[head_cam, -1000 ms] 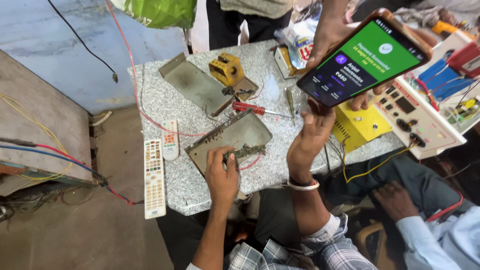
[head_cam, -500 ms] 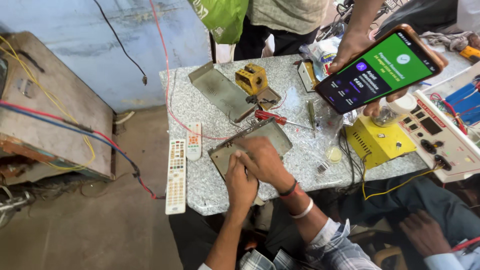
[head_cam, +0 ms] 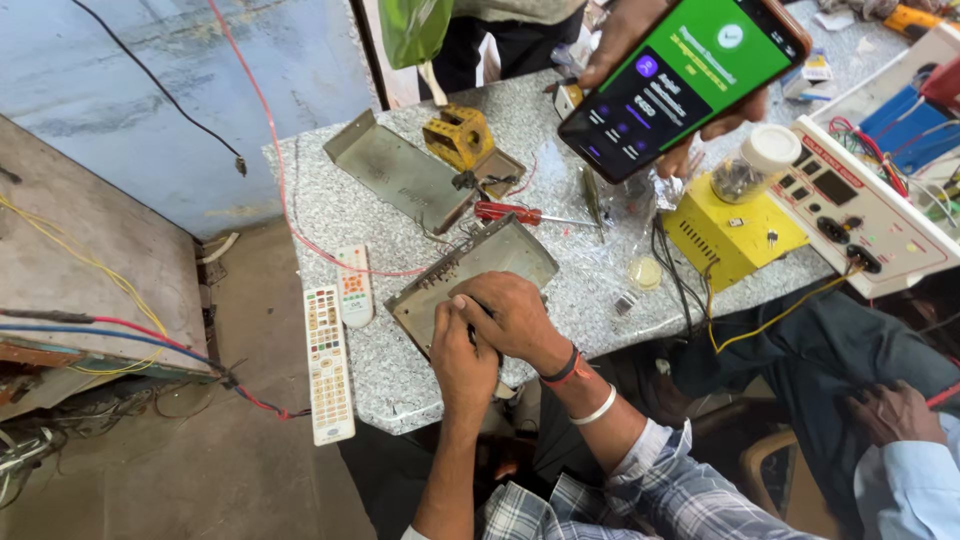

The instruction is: The person holds a small circuit board and repeatedly wipes its surface with a white cloth. They rotate the board to access different sides and continue wiping throughout the clip. The board remains in hand; no final placement or assembly is shown.

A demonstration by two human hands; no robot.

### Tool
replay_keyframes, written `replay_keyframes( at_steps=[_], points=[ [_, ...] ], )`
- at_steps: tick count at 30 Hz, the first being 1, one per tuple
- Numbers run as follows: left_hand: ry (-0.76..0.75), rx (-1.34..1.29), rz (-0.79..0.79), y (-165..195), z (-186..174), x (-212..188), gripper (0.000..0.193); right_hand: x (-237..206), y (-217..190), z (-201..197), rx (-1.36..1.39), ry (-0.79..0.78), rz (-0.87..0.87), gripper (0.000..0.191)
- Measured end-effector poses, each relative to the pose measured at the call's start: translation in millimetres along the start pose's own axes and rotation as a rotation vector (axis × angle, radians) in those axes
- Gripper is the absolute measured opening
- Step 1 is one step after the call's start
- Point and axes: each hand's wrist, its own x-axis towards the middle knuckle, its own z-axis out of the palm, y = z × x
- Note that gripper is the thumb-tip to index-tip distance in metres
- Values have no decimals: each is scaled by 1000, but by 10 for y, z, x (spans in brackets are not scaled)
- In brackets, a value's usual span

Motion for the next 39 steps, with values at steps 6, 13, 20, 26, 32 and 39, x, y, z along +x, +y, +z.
replay_keyframes(
  at_steps=[6, 13, 20, 26, 32, 39],
  points=[
    [-11, 16, -17, -39, 67, 4, 26, 9, 32, -38, 4, 2, -6, 20],
    [-8, 24, 9, -76, 128, -5, 26, -25, 103, -52, -1, 8, -6, 20],
    [-13, 45, 12, -74, 170, -9, 28, -79, 187, -46, 54, 88, -21, 10],
    [9, 20, 40, -75, 160, 8, 17, -280, 258, -199, -9, 178, 72, 10],
    [43, -6, 53, -103, 155, -8, 16, -371, 322, -215, -16, 117, 112, 22],
    [94, -67, 42, -109, 164, -19, 13, -348, 282, -277, 21, 103, 87, 30]
  ],
)
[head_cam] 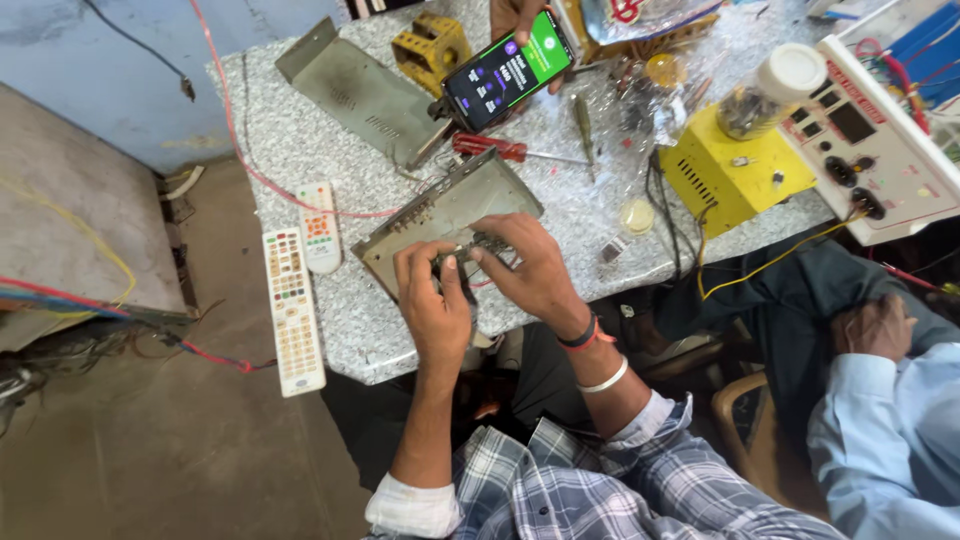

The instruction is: The person holds a small circuit board and repeatedly wipes its surface with a white cloth. They rotate the board to access different sides and continue wiping throughout the clip. The board remains in hand; no final placement or assembly is shown.

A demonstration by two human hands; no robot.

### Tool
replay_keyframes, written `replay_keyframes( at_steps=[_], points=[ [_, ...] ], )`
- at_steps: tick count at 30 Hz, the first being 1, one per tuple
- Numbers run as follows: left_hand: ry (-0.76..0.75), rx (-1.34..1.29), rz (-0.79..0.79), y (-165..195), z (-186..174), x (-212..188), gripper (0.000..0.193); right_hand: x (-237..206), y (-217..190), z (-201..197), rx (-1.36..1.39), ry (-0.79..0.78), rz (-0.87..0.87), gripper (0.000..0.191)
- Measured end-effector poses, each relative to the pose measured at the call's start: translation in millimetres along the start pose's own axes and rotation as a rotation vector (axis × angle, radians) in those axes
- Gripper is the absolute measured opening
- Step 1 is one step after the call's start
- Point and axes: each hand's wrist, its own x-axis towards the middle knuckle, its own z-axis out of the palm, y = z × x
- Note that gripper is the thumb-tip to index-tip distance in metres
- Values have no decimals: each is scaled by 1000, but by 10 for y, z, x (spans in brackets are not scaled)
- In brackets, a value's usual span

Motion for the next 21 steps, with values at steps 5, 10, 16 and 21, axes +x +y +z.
replay_keyframes(
  at_steps=[5, 10, 16, 21],
  points=[
    [65, 19, 20, -52, 2, -35, 14, -23, -14, 20, 41, 20, 65, 31],
    [106, 9, 26, -125, 43, -52, 16, -37, 61, 31, 75, 57, 63, 33],
    [93, 34, 31, -135, 60, -61, 17, -77, 163, 50, 101, 83, 173, 34],
    [27, -24, -108, -98, 76, -30, 28, -75, 214, 52, 114, 84, 224, 28]
  ],
)
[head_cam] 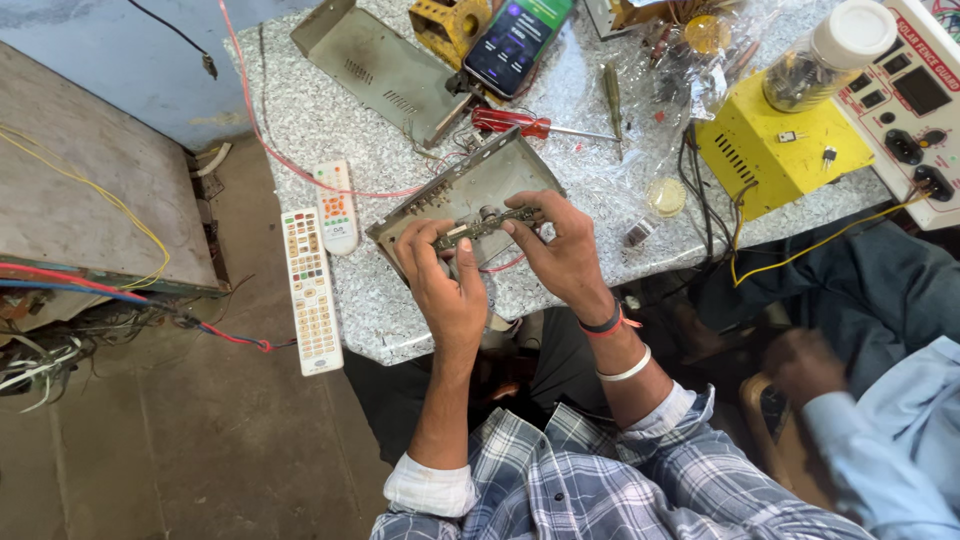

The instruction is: The person holds a small circuit board and repeatedly wipes its surface with a white cloth. They rotate the board to access different sides and continue wiping throughout the clip. The board remains in hand; no final placement or assembly is shown.

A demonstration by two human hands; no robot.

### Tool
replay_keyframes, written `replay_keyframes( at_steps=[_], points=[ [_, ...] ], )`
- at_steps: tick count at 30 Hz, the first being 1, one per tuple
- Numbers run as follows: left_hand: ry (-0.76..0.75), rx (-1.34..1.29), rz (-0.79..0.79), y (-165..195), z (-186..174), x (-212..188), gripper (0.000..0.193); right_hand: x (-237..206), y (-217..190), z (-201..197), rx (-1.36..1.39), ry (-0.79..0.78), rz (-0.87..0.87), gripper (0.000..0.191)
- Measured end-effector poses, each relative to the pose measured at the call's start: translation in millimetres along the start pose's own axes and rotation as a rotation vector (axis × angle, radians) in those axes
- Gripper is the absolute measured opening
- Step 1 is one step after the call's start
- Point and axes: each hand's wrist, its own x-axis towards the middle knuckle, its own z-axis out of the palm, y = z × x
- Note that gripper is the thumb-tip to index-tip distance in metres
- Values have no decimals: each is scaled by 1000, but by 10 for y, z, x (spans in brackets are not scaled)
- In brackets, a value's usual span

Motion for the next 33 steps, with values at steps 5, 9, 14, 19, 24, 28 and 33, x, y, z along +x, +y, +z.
replay_keyframes(
  at_steps=[5, 9, 14, 19, 24, 28, 33],
  points=[
    [-38, 39, 49, 11, 15, -4, 48, 10, 5, -25, 5, 0, 10, 28],
    [-42, 122, 110, 12, 42, -1, 57, 19, 3, -52, 10, 5, -13, 30],
    [-79, 296, 199, 55, 78, 0, 64, 21, 22, -87, 80, 36, 29, 39],
    [-188, 395, 268, 85, 143, 34, 52, 3, 98, -131, 208, -47, 28, 45],
    [-143, 310, 168, 68, 149, 17, 27, -32, 175, -139, 426, -117, 58, 49],
    [-69, 275, 170, 9, 124, 11, 23, -36, 188, -100, 404, -118, 0, 46],
    [-46, 254, 132, -51, 115, 13, 24, -34, 187, -56, 226, -105, 8, 36]
  ],
)
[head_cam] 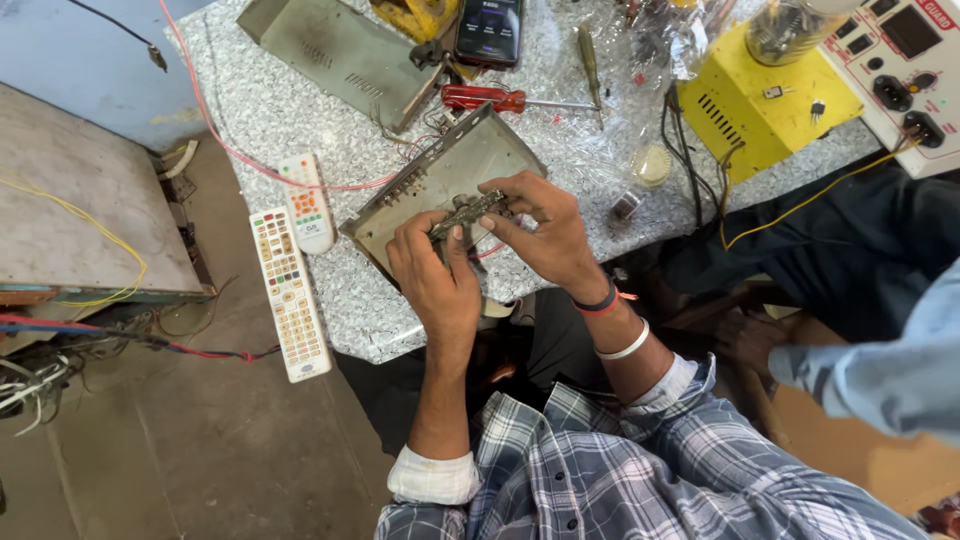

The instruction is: The person holds a small circuit board and repeatedly wipes its surface with a white cloth. They rotate the board to access different sides and continue wiping throughout the clip. The board remains in hand; no final placement or assembly is shown.

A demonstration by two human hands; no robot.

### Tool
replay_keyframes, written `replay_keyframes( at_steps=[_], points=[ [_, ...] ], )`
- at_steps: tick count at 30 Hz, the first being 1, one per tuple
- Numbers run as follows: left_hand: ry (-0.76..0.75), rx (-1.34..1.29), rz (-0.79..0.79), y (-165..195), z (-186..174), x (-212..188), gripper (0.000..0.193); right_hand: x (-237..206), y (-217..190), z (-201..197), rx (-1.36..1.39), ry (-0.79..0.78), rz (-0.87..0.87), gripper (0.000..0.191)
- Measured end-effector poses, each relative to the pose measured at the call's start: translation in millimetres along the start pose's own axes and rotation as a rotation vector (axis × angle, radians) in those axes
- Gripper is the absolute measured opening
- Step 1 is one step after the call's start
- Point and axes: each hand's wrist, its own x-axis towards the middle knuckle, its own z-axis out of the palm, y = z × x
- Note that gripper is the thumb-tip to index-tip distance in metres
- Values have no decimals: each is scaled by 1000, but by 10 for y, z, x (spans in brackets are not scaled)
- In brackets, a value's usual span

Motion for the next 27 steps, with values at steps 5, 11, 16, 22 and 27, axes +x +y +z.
replay_keyframes(
  at_steps=[5, 11, 16, 22, 27],
  points=[
    [-1, -5, 4, -14, -19, -2, 25, -4, 6, 21, -37, 8, 19, 35],
    [23, -25, 20, 12, -25, -13, 21, -13, -21, -26, 23, 2, -43, 47],
    [22, -19, -15, 107, -20, -14, 22, -39, -51, -50, -45, 18, 23, 28],
    [25, 17, 23, 262, -48, -26, 22, -67, -204, -180, -52, -7, 17, 41],
    [-13, 16, 3, 311, -50, -60, 25, -74, -238, -197, -1, 17, 46, 27]
  ],
)
